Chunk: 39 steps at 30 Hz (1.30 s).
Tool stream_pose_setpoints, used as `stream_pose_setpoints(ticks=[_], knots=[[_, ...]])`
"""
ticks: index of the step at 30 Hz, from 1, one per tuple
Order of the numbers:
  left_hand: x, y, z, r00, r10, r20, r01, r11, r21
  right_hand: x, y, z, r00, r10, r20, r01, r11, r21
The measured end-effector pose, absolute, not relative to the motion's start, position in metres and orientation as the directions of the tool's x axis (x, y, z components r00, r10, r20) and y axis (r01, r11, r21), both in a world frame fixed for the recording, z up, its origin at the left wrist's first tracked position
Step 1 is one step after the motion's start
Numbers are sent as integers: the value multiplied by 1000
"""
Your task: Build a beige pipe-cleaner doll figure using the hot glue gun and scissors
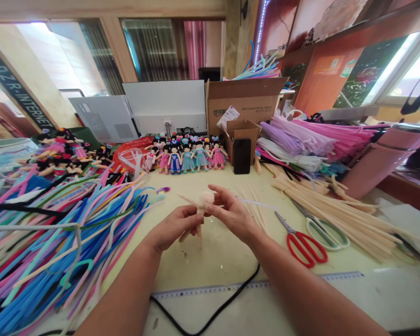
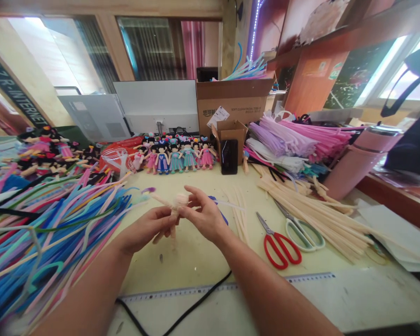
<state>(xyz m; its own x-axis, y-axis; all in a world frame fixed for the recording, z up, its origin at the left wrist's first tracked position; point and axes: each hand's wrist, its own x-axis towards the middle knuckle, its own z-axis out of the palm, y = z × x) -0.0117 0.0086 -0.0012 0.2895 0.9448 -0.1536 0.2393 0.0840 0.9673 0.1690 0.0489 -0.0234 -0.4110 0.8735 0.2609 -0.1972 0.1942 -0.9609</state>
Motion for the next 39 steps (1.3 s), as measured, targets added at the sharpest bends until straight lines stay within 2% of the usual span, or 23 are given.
stream_pose_setpoints(ticks=[8, 16, 23, 31, 39], knots=[[-15, 6, 3, 347, 909, -231, 369, 95, 925, 173, 51, -24, -557, 790, 258, -186, 184, -965], [-13, 6, 2, 343, 908, -239, 360, 108, 927, 170, 48, -20, -518, 823, 234, -140, 188, -972], [-13, 5, 3, 336, 915, -224, 363, 94, 927, 177, 47, -13, -496, 822, 280, -25, 309, -951], [-4, 6, 0, 291, 932, -216, 353, 105, 930, 173, 46, -14, -500, 853, 149, -230, 35, -973], [3, 3, 0, 265, 949, -169, 330, 75, 941, 173, 46, -14, -466, 876, 123, -232, 14, -973]])
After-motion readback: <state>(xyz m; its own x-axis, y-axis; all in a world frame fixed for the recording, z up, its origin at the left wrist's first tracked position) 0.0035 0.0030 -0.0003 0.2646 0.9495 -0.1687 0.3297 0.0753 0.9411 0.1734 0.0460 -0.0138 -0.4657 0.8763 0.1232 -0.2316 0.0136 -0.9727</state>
